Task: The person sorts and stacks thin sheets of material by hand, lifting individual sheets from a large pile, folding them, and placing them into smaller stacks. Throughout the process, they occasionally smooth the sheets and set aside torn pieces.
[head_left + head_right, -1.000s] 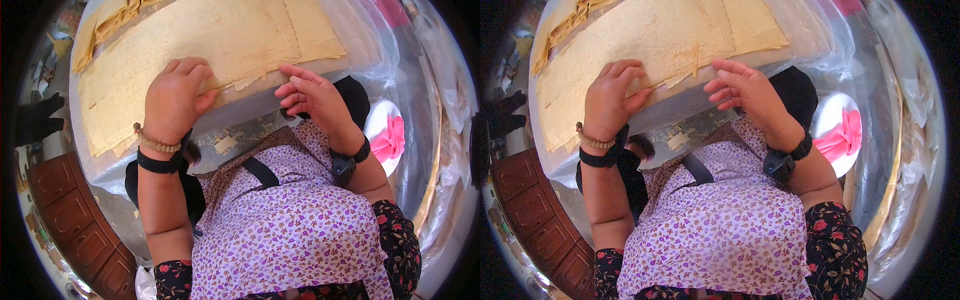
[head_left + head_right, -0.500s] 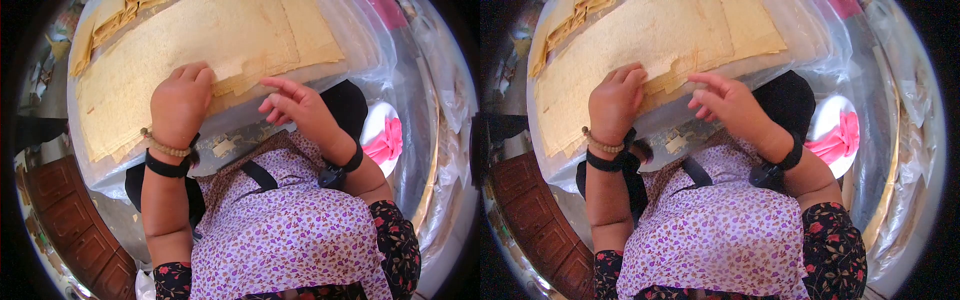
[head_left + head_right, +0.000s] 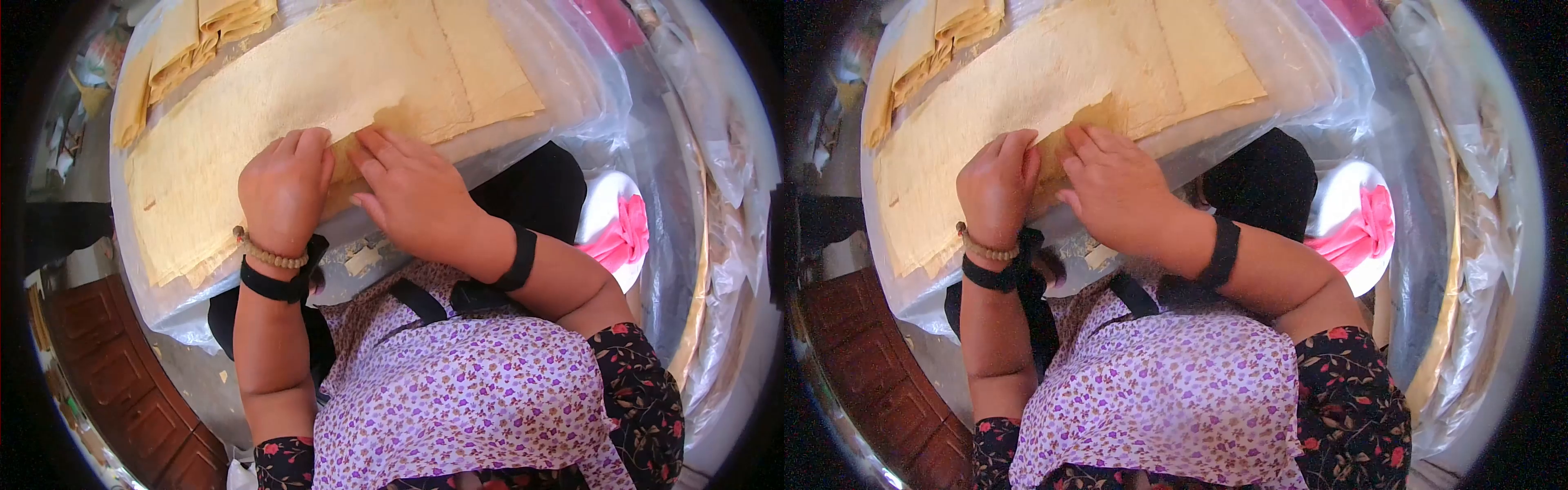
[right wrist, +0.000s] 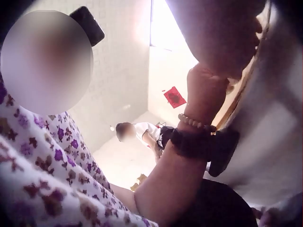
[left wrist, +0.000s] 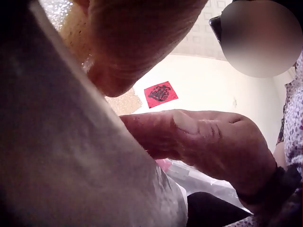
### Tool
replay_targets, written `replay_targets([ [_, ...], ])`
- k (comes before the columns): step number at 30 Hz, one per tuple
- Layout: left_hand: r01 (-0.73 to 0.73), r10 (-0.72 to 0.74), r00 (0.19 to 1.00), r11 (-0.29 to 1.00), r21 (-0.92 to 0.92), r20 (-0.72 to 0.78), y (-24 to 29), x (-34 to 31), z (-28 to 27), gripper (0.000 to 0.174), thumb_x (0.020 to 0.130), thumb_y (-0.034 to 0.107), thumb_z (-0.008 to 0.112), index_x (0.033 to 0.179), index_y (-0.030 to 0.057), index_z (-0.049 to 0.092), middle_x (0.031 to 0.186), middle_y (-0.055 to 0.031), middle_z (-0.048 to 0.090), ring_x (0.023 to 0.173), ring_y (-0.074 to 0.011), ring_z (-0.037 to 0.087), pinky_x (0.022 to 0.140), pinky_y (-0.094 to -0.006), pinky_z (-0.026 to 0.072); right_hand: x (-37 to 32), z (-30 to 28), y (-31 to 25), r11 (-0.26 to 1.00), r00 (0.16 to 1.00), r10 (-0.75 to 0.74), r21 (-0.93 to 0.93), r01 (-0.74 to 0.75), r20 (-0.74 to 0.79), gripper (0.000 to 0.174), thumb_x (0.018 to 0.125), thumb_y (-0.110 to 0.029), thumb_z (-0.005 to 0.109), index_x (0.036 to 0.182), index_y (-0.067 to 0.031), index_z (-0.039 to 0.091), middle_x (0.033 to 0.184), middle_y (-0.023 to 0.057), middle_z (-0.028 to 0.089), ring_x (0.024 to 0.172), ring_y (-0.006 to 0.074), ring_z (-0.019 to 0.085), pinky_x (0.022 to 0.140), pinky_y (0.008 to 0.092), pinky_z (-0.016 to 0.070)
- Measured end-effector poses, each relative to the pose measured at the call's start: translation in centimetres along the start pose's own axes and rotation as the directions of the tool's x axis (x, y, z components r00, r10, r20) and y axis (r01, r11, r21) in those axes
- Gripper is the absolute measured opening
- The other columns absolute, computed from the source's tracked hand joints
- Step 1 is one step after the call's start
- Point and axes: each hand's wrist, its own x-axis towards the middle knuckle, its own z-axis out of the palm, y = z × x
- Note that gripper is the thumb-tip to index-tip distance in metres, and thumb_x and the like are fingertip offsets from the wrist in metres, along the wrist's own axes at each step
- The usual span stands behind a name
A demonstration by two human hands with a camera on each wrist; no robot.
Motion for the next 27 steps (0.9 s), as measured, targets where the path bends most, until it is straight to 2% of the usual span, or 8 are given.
replay_targets([
  [4,-0.021,0.021,1.0,1.0,0.012,-0.006,0.1,0.4,-0.4,0.016,0.084,0.011,0.072,0.1,0.0112,0.069,0.089,-0.0085,0.072,0.079,-0.0288,0.07,0.067,-0.0376,0.0549,2.7,-0.8,0.2,0.989,0.956,0.14,-0.077,-0.124,0.256,0.043,0.087,-0.024,0.071,0.121,0.0018,0.064,0.119,0.0167,0.066,0.125,0.0335,0.056,0.103,0.0395,0.0469],
  [7,-0.029,0.03,0.999,0.999,0.014,-0.026,0.0,0.3,-0.6,0.017,0.084,0.01,0.072,0.1,0.0113,0.069,0.09,-0.009,0.072,0.079,-0.029,0.07,0.067,-0.0377,0.055,2.8,-0.2,0.9,0.997,0.976,0.064,-0.066,-0.051,0.207,0.037,0.088,-0.024,0.07,0.116,0.0002,0.067,0.114,0.0159,0.069,0.118,0.0327,0.061,0.096,0.0395,0.0506],
  [10,-0.016,0.015,0.999,1.0,-0.012,-0.049,-0.1,0.4,-0.8,0.017,0.084,0.01,0.072,0.101,0.0113,0.069,0.089,-0.0095,0.072,0.078,-0.0296,0.07,0.067,-0.0378,0.0552,1.6,-1.4,4.1,1.0,0.996,-0.004,-0.001,0.004,-0.088,0.031,0.091,-0.021,0.067,0.114,-0.0006,0.07,0.105,0.0157,0.072,0.1,0.0311,0.069,0.086,0.0379,0.0548],
  [11,0.003,-0.004,0.998,1.0,-0.025,-0.055,-0.1,0.3,-0.7,0.016,0.085,0.01,0.072,0.101,0.0113,0.069,0.089,-0.0097,0.072,0.078,-0.03,0.07,0.067,-0.0379,0.0553,1.8,-2.5,5.5,0.985,0.984,0.159,0.074,-0.153,-0.077,0.03,0.093,-0.022,0.065,0.115,-0.0011,0.07,0.102,0.0143,0.073,0.094,0.0285,0.069,0.082,0.0366,0.0555],
  [13,0.035,-0.037,0.997,0.999,-0.04,-0.061,-0.1,0.2,-0.6,0.016,0.086,0.01,0.071,0.101,0.0113,0.07,0.089,-0.0103,0.072,0.077,-0.0309,0.07,0.066,-0.038,0.0553,2.4,-4.8,8.1,0.861,0.881,0.473,0.218,-0.459,-0.014,0.029,0.098,-0.022,0.062,0.116,-0.0021,0.071,0.095,0.0116,0.074,0.082,0.0233,0.071,0.075,0.034,0.0568],
  [15,0.056,-0.059,0.995,0.997,-0.044,-0.075,-0.2,0.2,-0.5,0.015,0.087,0.01,0.071,0.101,0.0114,0.07,0.089,-0.0109,0.072,0.077,-0.0317,0.07,0.066,-0.0381,0.0553,2.1,-4.7,10.1,0.653,0.78,0.592,0.448,-0.612,0.203,0.031,0.1,-0.023,0.059,0.12,-0.0027,0.07,0.091,0.0081,0.074,0.078,0.0169,0.07,0.071,0.0297,0.0559],
  [22,0.026,-0.044,0.99,0.991,-0.129,-0.133,-0.6,0.0,0.3,0.015,0.082,0.008,0.072,0.095,0.0125,0.068,0.084,-0.0079,0.069,0.074,-0.0303,0.067,0.062,-0.0408,0.0529,3.6,-5.6,12.4,0.227,0.554,0.65,0.562,-0.795,0.521,0.031,0.103,-0.024,0.057,0.123,-0.0053,0.07,0.093,0.0029,0.072,0.073,0.0094,0.066,0.064,0.0247,0.0537],
  [27,-0.015,0.017,1.0,0.987,-0.161,0.014,-0.8,0.1,-0.7,0.016,0.078,0.007,0.072,0.093,0.0111,0.068,0.087,-0.0081,0.069,0.078,-0.0307,0.067,0.067,-0.0397,0.0544,8.3,-4.6,15.7,0.483,0.749,0.559,0.594,-0.643,0.356,0.029,0.101,-0.023,0.058,0.12,-0.0052,0.071,0.097,0.0043,0.073,0.077,0.0108,0.068,0.066,0.0266,0.0545],
])
